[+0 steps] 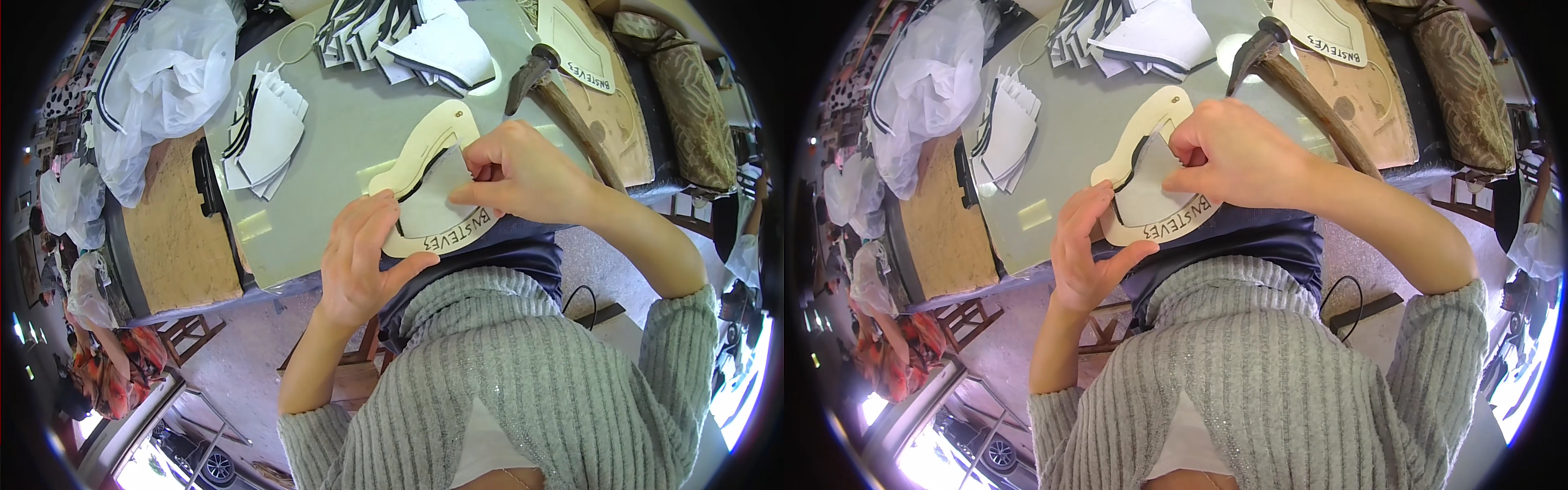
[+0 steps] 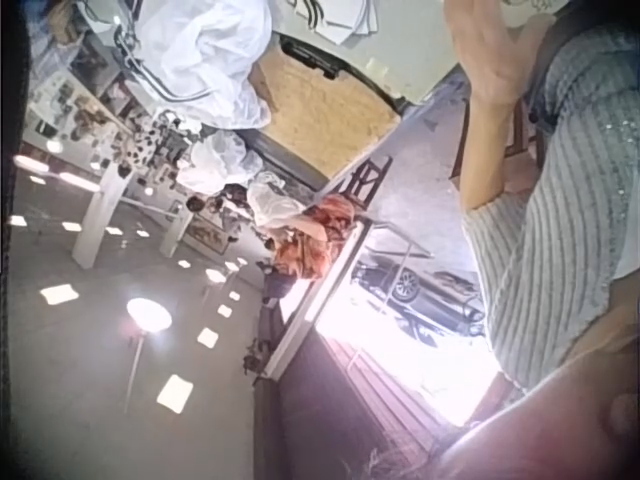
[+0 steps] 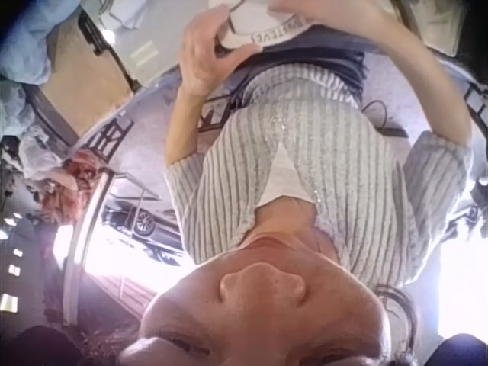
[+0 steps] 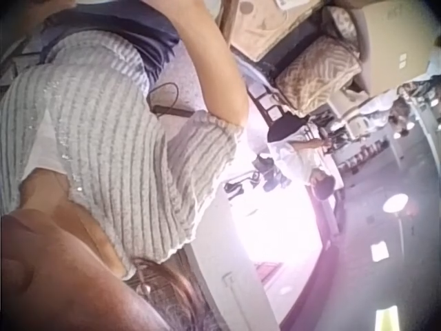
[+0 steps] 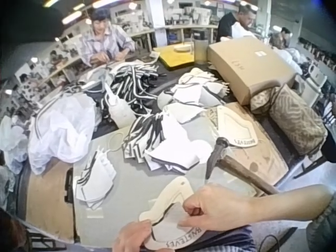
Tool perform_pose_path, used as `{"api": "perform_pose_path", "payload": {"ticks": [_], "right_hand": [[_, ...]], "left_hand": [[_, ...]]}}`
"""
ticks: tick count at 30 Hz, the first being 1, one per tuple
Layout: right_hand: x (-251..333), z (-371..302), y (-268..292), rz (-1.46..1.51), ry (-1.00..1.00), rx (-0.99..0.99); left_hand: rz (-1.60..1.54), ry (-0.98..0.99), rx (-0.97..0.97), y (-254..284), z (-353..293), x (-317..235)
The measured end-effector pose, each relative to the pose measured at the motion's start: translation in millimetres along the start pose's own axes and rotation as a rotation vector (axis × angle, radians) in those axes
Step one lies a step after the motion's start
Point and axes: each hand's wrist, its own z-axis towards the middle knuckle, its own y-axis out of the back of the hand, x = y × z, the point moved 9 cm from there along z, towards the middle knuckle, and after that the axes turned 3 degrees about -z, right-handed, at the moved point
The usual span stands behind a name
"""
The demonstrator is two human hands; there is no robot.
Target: Assembling and hammering shoe upper components onto a template.
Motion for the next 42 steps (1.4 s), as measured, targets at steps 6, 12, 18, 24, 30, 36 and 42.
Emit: {"api": "perform_pose_path", "payload": {"ticks": [6, 12, 18, 24, 30, 36, 42], "right_hand": [[0, 0, 3, -0.043, 0.035, -0.014], [6, 0, 3, -0.069, 0.07, -0.016], [6, -1, 3, -0.109, 0.13, -0.034], [4, 0, 3, -0.114, 0.175, -0.037], [0, 4, -2, -0.019, -0.053, 0.163], [0, 5, -2, -0.155, 0.058, 0.116], [7, 5, -5, -0.272, 0.154, 0.075]], "left_hand": [[0.014, -0.028, 0.004, 0, 0, -1], [0.006, -0.032, -0.039, 2, 1, -2], [0.083, -0.052, -0.018, -1, 3, -8], [0.19, -0.19, 0.044, -5, 6, -21], [0.14, -0.131, 0.037, -4, 5, -17], [0.13, -0.144, 0.08, -4, 8, -17], [0.161, -0.134, 0.118, -5, 7, -16]]}}
